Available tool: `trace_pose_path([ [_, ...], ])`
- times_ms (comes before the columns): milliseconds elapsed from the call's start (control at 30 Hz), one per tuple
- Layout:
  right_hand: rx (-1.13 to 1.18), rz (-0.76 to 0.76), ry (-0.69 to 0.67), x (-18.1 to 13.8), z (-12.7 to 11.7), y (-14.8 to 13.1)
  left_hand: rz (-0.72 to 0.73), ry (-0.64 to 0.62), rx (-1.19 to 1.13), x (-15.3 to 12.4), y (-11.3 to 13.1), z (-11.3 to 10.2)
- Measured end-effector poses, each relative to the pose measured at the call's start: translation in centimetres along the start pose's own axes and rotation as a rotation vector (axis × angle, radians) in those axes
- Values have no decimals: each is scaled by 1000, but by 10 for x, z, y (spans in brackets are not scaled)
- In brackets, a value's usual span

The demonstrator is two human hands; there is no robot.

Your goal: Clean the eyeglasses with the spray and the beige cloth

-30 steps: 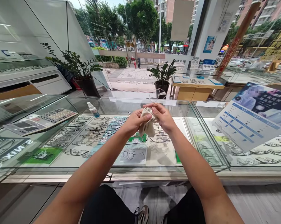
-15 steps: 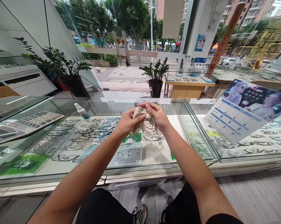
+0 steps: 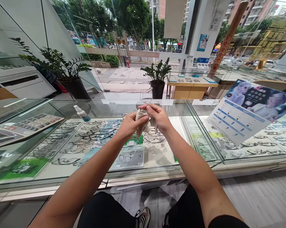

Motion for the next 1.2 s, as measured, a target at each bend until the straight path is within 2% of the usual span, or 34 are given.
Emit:
trace_pose_path([
  [267, 29, 19, -5, -1, 3, 1, 96, -77, -64, 2, -1, -2],
  [500, 125, 60, 52, -3, 4, -1, 177, -85, -44, 0, -5, 0],
  [700, 123, 73, 62, -4, 8, 0, 254, -9, -19, 0, -6, 2],
  [933, 106, 86, 1, -7, 14, -2, 290, 104, -28, 0, -7, 2],
  [1067, 89, 42, -40, -8, 15, -1, 307, 160, -7, 0, -5, 3],
  [1200, 59, 22, -2, -8, 13, 1, 309, 175, 23, 1, -3, 2],
])
Point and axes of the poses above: each hand's wrist, its own x-axis towards the middle knuckle, its own z-axis out of the palm, y = z × x, the point moved 2 cm from there along x, towards the middle knuckle, and after that the axes turned 2 degrees about -x, right-handed, at the moved point
